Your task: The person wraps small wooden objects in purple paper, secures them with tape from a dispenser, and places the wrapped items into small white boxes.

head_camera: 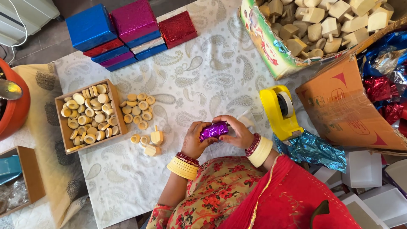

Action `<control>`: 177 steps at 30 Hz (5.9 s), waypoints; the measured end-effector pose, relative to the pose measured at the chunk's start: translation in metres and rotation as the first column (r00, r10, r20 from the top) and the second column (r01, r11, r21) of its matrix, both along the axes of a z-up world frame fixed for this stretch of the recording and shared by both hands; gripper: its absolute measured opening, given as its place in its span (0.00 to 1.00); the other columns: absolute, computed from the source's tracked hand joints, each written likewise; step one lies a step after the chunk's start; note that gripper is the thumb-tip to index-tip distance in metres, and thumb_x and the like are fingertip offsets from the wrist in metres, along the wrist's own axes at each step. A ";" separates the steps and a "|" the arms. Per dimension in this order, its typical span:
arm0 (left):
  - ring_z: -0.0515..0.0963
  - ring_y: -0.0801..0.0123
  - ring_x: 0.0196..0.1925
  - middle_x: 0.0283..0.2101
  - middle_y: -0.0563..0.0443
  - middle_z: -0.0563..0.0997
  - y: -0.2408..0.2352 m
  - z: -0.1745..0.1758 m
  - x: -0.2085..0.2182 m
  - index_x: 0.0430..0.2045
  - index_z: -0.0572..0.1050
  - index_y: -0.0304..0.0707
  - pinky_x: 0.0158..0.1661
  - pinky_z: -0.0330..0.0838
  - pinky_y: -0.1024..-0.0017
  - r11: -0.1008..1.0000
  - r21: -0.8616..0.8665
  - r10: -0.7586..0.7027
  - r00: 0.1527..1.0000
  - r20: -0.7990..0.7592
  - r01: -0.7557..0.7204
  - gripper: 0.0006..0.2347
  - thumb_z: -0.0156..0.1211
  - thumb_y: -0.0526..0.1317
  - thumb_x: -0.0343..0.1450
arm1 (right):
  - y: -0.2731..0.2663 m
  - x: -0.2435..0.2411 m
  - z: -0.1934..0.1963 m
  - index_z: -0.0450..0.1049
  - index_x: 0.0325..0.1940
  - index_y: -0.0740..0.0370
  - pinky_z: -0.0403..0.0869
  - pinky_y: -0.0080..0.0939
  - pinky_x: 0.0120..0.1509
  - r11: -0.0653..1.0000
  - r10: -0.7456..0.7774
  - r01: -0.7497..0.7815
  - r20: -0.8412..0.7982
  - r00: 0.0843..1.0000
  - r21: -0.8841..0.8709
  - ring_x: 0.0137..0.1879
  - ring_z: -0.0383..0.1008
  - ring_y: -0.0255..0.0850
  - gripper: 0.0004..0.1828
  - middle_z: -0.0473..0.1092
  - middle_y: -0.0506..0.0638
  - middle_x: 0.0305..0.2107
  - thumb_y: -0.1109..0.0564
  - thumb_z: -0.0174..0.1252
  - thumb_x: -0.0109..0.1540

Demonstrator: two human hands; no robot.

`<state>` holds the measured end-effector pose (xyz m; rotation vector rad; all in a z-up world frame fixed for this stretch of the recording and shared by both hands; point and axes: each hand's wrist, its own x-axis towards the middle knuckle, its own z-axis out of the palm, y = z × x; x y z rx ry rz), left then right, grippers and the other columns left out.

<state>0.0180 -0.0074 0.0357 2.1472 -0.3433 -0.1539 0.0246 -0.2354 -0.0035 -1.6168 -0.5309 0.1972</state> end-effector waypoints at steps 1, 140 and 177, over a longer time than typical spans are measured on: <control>0.80 0.55 0.49 0.49 0.42 0.77 0.000 0.000 0.001 0.50 0.77 0.37 0.48 0.76 0.63 1.000 0.001 -0.001 1.000 0.000 0.001 0.26 0.77 0.47 0.60 | -0.001 0.001 0.001 0.66 0.67 0.61 0.66 0.44 0.73 1.000 -0.001 0.001 0.000 1.000 0.001 0.67 0.69 0.45 0.33 0.69 0.55 0.59 0.64 0.69 0.59; 0.81 0.51 0.44 0.43 0.44 0.79 -0.022 -0.029 0.033 0.46 0.75 0.37 0.44 0.76 0.59 0.942 0.083 0.290 0.914 0.285 -0.325 0.20 0.73 0.43 0.64 | 0.037 0.035 -0.048 0.60 0.52 0.64 0.72 0.31 0.42 0.889 -0.426 0.445 -0.162 0.890 0.107 0.36 0.71 0.29 0.18 0.71 0.46 0.29 0.68 0.61 0.64; 0.71 0.44 0.63 0.59 0.34 0.67 0.004 -0.033 0.007 0.52 0.70 0.34 0.59 0.72 0.56 0.954 -0.110 0.301 0.885 0.355 -0.280 0.27 0.76 0.35 0.61 | -0.199 -0.098 -0.020 0.76 0.54 0.62 0.76 0.47 0.48 0.402 -0.750 0.491 0.030 0.661 -0.773 0.45 0.80 0.45 0.24 0.78 0.54 0.39 0.45 0.67 0.59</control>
